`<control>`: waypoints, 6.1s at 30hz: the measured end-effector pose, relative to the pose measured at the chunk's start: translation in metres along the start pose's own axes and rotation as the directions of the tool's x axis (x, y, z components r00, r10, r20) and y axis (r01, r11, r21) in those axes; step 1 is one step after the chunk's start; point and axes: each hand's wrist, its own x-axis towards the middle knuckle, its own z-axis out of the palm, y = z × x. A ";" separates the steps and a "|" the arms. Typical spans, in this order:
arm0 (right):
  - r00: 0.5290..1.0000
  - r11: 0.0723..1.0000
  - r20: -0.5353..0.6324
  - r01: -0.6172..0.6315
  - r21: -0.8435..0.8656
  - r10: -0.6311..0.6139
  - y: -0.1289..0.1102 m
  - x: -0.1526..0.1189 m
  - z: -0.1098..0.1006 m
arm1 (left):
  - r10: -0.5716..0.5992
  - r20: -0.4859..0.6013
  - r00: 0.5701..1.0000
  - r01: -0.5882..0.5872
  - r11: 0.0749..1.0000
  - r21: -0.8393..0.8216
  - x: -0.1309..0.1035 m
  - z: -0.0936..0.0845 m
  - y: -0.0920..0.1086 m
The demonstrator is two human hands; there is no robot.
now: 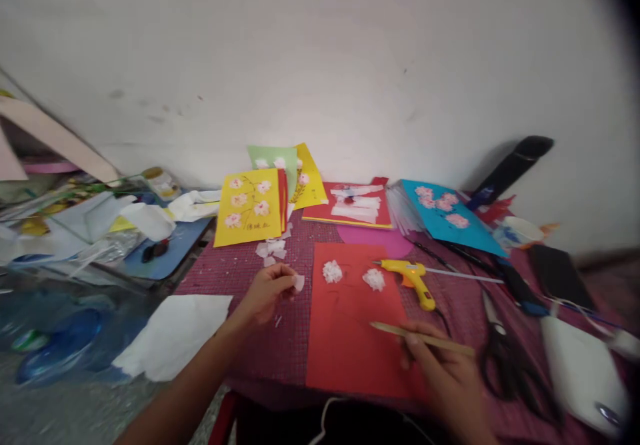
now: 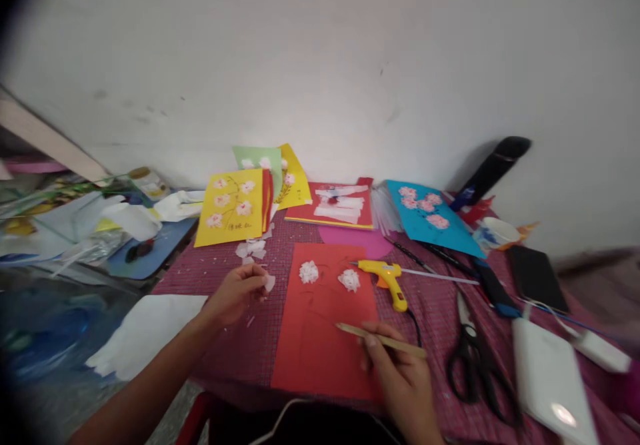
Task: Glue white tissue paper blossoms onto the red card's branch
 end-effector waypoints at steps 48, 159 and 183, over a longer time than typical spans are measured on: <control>0.983 0.777 -0.177 -0.077 -0.625 -0.045 0.018 0.106 -0.053 | 0.227 0.702 0.675 -0.657 0.617 0.433 0.036 0.107 -0.005; 0.875 0.524 0.419 0.245 -0.816 0.242 -0.069 0.111 -0.004 | 0.216 0.780 0.587 -0.676 0.660 0.327 0.057 0.103 -0.008; 0.912 0.845 0.158 -0.271 -0.461 0.379 -0.015 0.147 -0.037 | 0.289 0.700 0.653 -0.631 0.719 0.291 0.050 0.093 -0.017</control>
